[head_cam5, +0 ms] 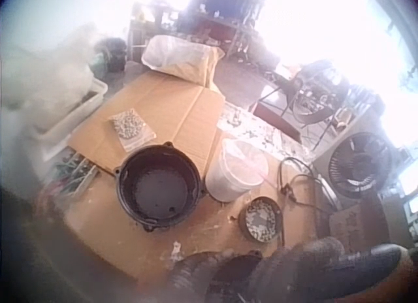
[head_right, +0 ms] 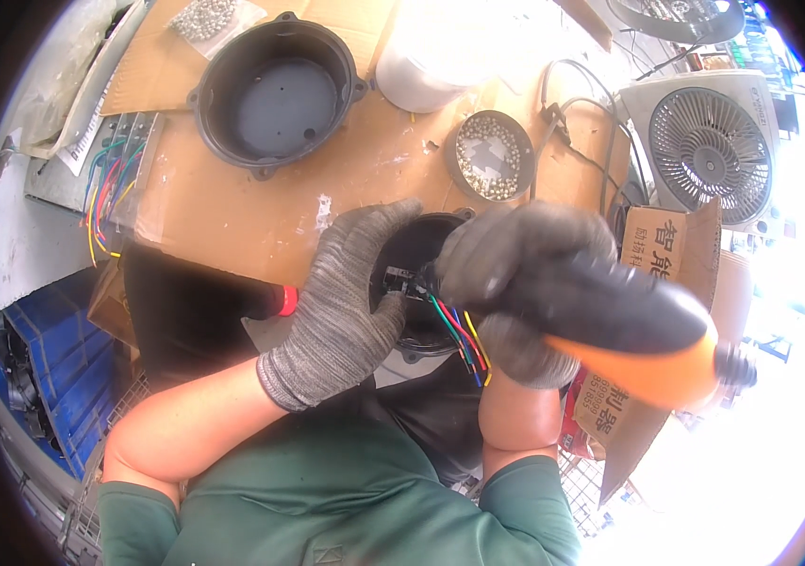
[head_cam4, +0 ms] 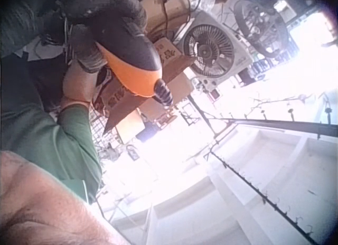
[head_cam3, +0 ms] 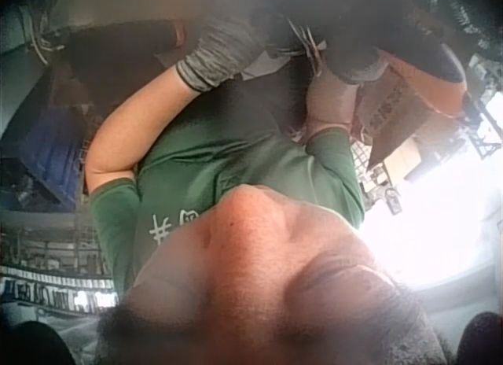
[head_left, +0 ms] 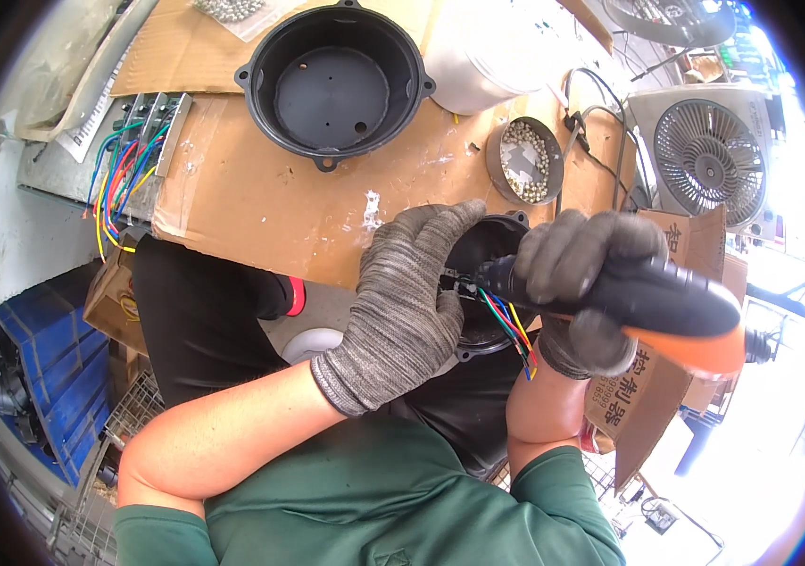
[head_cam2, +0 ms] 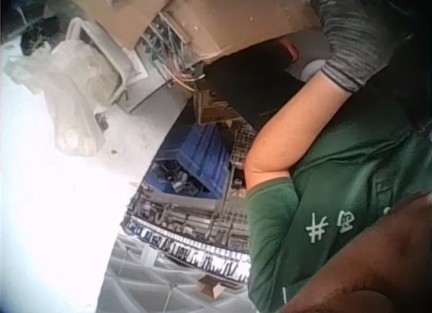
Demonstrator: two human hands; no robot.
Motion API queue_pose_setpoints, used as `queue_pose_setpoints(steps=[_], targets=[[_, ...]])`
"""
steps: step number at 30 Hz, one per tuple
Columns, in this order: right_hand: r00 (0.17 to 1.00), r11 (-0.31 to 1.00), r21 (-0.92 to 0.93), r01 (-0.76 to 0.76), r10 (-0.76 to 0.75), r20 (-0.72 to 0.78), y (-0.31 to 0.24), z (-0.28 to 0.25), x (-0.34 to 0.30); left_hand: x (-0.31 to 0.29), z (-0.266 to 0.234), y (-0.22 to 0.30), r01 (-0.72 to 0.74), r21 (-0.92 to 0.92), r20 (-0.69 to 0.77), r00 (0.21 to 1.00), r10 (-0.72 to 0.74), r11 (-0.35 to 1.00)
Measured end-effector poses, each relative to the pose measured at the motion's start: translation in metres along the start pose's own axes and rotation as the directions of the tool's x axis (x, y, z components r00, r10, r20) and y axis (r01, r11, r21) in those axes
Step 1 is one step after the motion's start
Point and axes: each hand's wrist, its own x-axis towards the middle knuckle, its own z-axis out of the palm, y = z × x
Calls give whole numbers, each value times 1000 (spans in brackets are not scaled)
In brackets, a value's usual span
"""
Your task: The person places a circuit board into a plastic housing, applies thermal paste from a container with a spoon, and then secures the board inside the housing using an electric screwdriver.
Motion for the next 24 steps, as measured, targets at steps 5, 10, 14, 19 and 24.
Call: queue_pose_setpoints(steps=[5, 10, 14, 19, 24], targets=[[863, 989, -102, -107, 42, -504, -2, 24, -6, 0, 2, 0, -4, -8, 0, 1000, 4, 1000], [989, 983, -181, -25, -2, -146, -4, 16, -4, 1, 1, 0, -2, -6, 20, 1000, 3, 1000], [990, 939, -335, 77, -31, 140, -3, 27, -4, -2, -1, 0, 29, 2, 22, 999, -29, 1000], [996, 954, -301, 0, -27, -86, -6, 37, -17, 0, -1, 3, 51, 1, 56, 997, -51, 999], [983, 942, -334, -28, -34, -178, -3, 42, -18, -1, -1, 1, 49, -15, 27, 998, -49, 999]])
